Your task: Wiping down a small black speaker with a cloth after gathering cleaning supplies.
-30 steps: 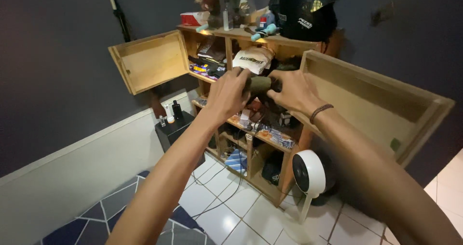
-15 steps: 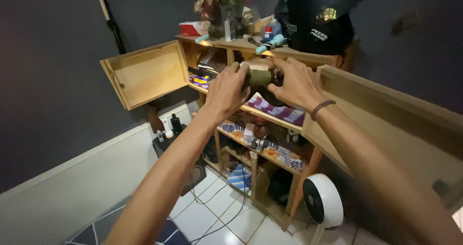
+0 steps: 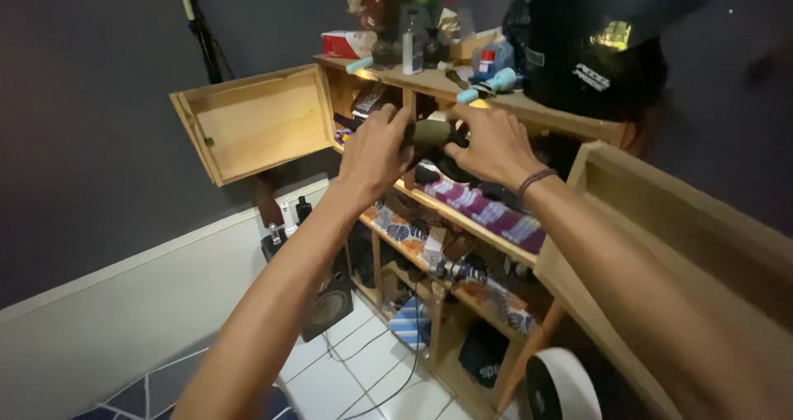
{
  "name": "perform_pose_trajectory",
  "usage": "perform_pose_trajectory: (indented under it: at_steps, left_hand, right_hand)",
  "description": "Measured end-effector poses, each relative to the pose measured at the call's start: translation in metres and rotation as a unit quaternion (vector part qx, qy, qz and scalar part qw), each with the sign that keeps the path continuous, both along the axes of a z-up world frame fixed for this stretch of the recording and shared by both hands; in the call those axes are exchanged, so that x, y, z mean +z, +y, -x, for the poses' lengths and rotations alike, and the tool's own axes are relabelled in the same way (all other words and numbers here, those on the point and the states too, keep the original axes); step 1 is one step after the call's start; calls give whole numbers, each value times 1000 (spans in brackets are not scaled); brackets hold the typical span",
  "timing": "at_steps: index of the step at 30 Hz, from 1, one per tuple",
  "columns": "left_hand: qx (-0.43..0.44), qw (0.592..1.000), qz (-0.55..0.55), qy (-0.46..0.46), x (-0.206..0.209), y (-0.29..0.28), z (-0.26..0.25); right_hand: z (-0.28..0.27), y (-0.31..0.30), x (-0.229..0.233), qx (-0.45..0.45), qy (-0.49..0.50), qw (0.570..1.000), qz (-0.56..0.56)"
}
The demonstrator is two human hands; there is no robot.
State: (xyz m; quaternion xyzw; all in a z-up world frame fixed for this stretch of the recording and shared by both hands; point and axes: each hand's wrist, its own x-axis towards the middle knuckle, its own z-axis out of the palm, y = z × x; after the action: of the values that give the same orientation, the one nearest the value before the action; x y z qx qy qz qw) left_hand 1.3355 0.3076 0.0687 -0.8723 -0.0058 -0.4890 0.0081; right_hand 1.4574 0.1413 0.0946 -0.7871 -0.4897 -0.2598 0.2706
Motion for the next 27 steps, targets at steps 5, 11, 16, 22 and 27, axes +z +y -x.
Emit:
perform_pose_trajectory:
  at_steps: [5, 11, 16, 22, 27]
  left_hand:
    - [40, 999, 36, 4, 4, 17, -13]
    - [61, 997, 5, -54, -3, 50, -35]
    - [73, 996, 9, -59, 2, 85, -58]
    - [52, 997, -5, -61, 17, 132, -95]
    - [0, 998, -6, -60, 32, 170, -131]
  right_hand:
    - [-38, 36, 1, 34, -34, 999, -12]
    - [-57, 73, 2, 80, -26, 995, -44]
    - [-79, 106, 8, 121, -46, 989, -68]
    - [-99, 139, 30, 116, -27, 990, -72]
    - [-142, 171, 49, 94, -19, 995, -39]
